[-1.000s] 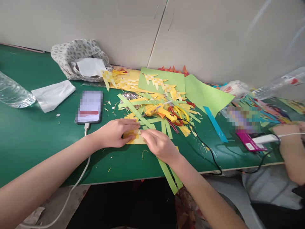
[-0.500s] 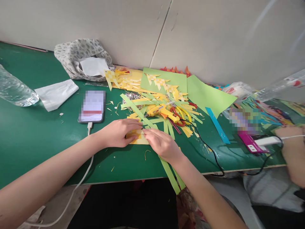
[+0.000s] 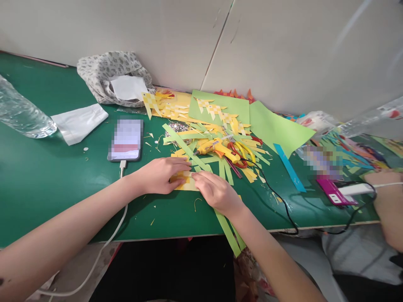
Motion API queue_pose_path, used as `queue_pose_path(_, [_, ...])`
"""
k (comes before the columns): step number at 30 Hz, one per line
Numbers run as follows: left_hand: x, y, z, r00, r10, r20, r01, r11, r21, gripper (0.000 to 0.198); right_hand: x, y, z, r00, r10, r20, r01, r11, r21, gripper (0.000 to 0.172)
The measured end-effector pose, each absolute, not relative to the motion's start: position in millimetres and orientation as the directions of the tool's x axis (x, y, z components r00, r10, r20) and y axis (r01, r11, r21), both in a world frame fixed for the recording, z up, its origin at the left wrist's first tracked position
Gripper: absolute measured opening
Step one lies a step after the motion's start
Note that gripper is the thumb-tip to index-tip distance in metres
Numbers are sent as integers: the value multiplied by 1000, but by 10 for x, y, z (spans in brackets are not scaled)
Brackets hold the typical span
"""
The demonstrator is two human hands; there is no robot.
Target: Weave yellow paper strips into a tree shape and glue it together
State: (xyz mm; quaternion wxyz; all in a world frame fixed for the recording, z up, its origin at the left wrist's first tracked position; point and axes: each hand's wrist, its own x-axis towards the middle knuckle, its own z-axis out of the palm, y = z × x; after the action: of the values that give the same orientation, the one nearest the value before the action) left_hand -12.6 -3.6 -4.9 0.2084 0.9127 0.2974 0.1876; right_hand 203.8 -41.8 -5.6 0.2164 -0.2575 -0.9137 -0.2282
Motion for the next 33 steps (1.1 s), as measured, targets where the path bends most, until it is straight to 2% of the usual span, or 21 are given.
queue_pose_path(13, [-139,-26,-40,763,611,210,457,-740,494,34,2032,-418,-47,-794,335,507,547,758,356,10])
queue_pose_path(19, [-151,-16,-57,784,557,275,428,-805,411,32,2035,-421,-26,-804,372,464,553,754,353,12])
queue_pose_path(22, [-151,-19,-45,783,501,367,414,-862,293,26,2051,-418,-16,-807,396,438,548,780,302,13])
queue_pose_path(26, [-145,-30,-14,784,433,445,410,-899,152,20,2064,-413,14,-786,440,434,550,819,165,18])
queue_pose_path(33, [-142,-41,17,807,402,433,392,-912,116,27,2111,-432,39,-772,480,416,545,837,46,29])
